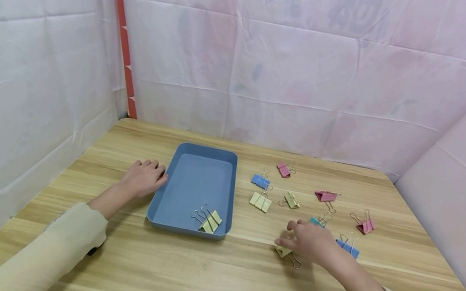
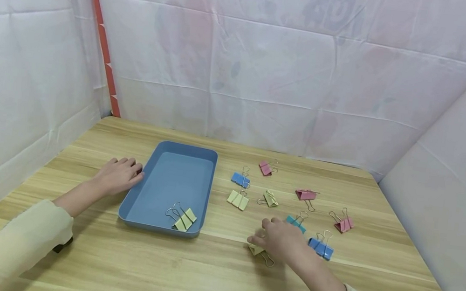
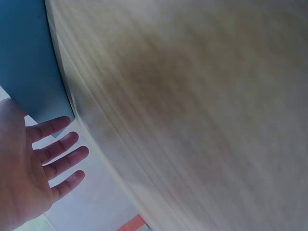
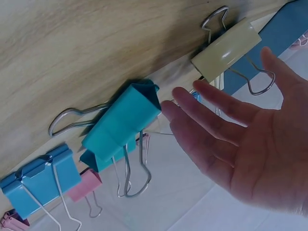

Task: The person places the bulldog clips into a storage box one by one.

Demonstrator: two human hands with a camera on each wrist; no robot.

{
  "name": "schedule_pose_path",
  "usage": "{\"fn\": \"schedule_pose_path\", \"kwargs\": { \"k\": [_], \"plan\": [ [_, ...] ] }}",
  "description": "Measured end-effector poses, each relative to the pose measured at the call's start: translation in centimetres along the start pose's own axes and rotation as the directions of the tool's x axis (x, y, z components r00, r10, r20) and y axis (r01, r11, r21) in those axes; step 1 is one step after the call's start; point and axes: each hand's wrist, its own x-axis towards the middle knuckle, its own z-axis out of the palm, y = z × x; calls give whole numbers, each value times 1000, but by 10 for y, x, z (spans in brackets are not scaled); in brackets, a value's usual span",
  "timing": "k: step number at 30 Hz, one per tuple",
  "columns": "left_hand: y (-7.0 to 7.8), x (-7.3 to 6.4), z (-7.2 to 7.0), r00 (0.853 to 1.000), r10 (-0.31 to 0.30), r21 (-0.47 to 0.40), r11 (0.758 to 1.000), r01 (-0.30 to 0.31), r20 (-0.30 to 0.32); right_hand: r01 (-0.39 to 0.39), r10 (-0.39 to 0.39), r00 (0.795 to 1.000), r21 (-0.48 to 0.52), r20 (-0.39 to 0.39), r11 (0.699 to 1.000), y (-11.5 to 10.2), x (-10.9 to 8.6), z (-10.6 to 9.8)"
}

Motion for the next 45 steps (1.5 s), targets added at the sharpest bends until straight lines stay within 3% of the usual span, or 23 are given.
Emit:
{"fn": "schedule_pose_path", "kwargs": {
  "k": [6, 11, 21, 28, 34, 37, 41, 45],
  "plan": [
    [0, 0, 0, 1000, 1, -10, 1000, -1, 10, -30, 31, 997, -25, 65, 999, -3, 1, 1],
    [0, 0, -1, 1000, 3, -10, 1000, -3, 8, -17, 16, 998, 16, 68, 1000, -5, 3, 1],
    [0, 0, -2, 1000, -3, -13, 1000, 3, 9, 121, -122, 992, 38, 21, 992, -7, 12, 0],
    [0, 1, -2, 1000, 2, -14, 1000, -2, 4, 270, -271, 962, -34, -37, 962, -10, 20, 0],
    [-1, 1, -2, 1000, 13, -13, 1000, -13, -24, 319, -321, 947, -50, -26, 946, -13, 28, -2],
    [-1, 1, -2, 1000, 11, -14, 1000, -12, -15, 291, -293, 955, -52, -50, 955, -13, 29, -4],
    [-1, 2, -1, 1000, 10, -12, 1000, -10, 0, 168, -167, 980, 3, -109, 986, -10, 26, -9],
    [-1, 1, -2, 1000, 12, -14, 1000, -12, -4, 71, -60, 991, 89, -120, 994, -6, 23, -10]
  ]
}}
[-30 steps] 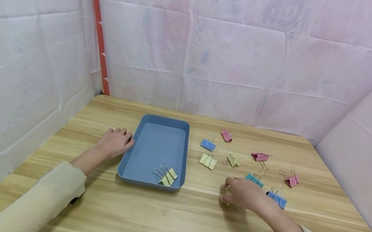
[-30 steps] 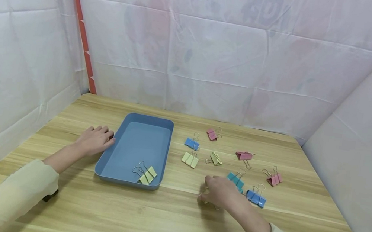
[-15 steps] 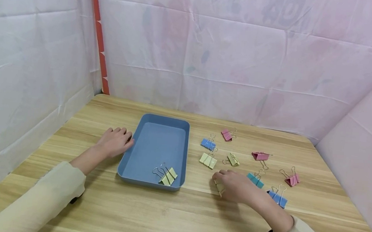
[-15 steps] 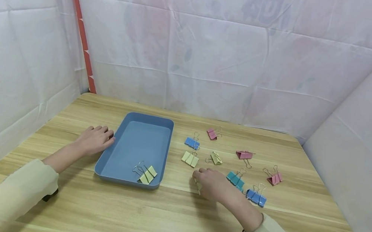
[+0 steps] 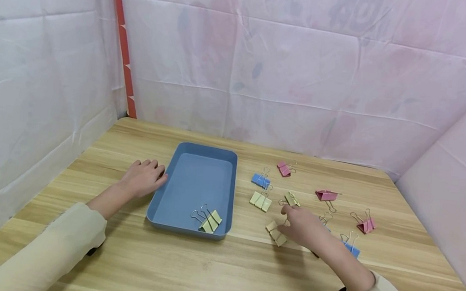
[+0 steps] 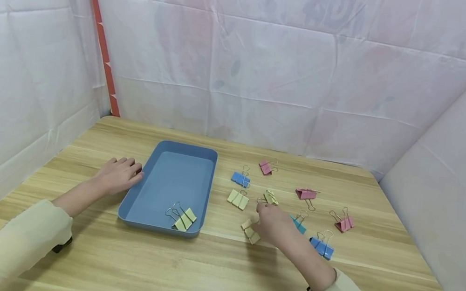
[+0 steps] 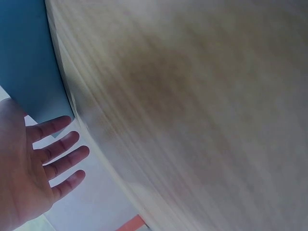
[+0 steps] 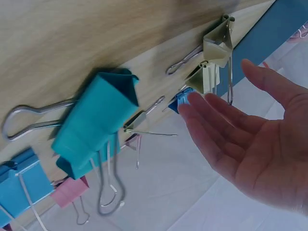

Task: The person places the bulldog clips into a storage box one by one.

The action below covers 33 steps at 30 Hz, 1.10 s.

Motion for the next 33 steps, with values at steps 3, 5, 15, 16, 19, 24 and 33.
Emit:
{"fn": "schedule_pose_path", "kwargs": {
  "k": [3, 5, 15, 16, 19, 24, 33],
  "plan": [
    [0, -1, 0, 1000, 1, 0, 1000, -1, -1, -11, 10, 1000, 22, 10, 1000, 3, -2, 2],
    [0, -1, 0, 1000, 2, 4, 1000, -2, 1, 5, -5, 1000, 36, 13, 999, 5, -3, 4],
    [0, 0, 1, 1000, 1, 11, 1000, -1, 4, 153, -151, 987, 53, -47, 987, 1, 5, 11],
    [0, 0, 1, 1000, 0, 10, 1000, 0, 2, 141, -137, 989, 71, -51, 987, 0, 5, 12],
    [1, 0, 1, 1000, 0, 8, 1000, 0, 3, 76, -70, 996, 137, -51, 988, 0, 5, 12],
    [1, 1, 1, 1000, 4, 0, 1000, -4, 15, 3, 8, 999, 211, -50, 977, 5, 1, 15],
    [-1, 1, 1, 1000, -2, -2, 1000, 2, 19, -61, 75, 997, 320, -31, 946, 11, 0, 22]
  ]
}}
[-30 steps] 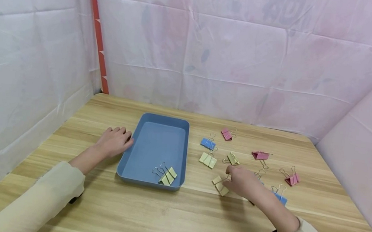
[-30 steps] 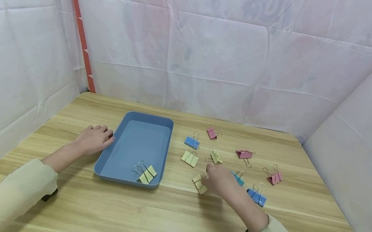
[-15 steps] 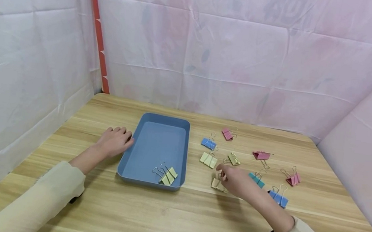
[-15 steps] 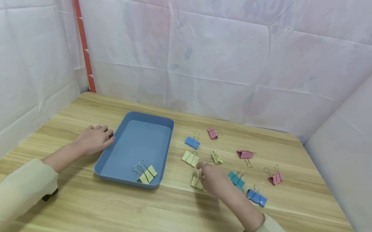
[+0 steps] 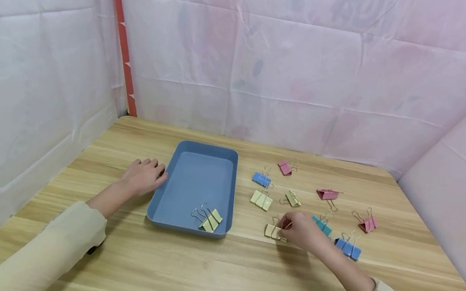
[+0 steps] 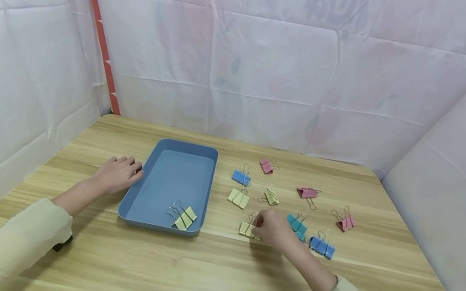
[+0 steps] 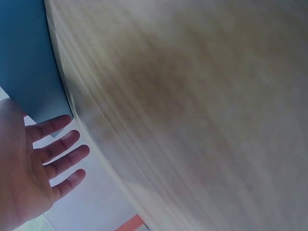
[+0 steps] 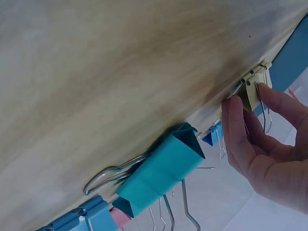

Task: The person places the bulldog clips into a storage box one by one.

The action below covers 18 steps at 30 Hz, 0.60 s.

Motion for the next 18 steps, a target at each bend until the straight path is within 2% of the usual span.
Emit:
{"fn": "schedule_pose_path", "kwargs": {
  "k": [18],
  "plan": [
    [1, -2, -1, 1000, 8, 4, 1000, -8, 4, 20, -19, 999, 28, -43, 999, -2, 1, 4]
  ]
}}
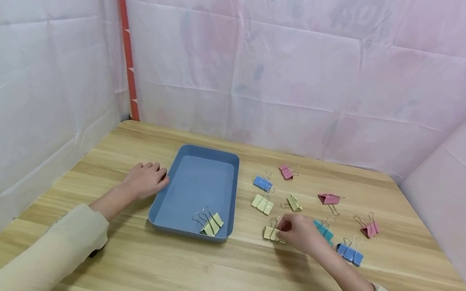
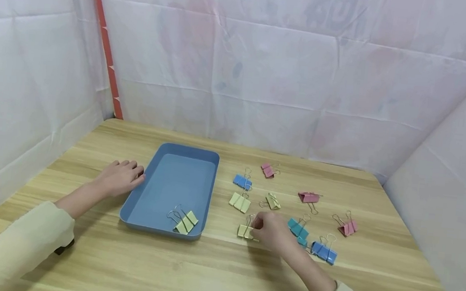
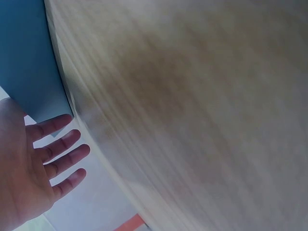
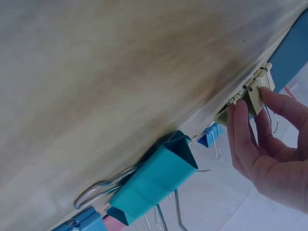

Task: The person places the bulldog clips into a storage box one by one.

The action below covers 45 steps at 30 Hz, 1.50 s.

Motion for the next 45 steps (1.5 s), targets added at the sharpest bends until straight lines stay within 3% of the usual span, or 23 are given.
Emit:
{"fn": "schedule_pose_path", "kwargs": {
  "k": [11, 25, 45],
  "plan": [
    [0, 0, 6, 1000, -6, -1, 1000, 6, -4, 23, -23, 1000, 62, -8, 998, -4, -4, -3],
    [0, 0, 5, 1000, -13, -5, 1000, 13, 4, 35, -34, 999, 60, -10, 998, -12, 2, -8],
    [0, 2, 3, 1000, -21, -10, 1000, 21, 17, 90, -87, 996, 136, -29, 987, -29, 12, -16]
  ]
}}
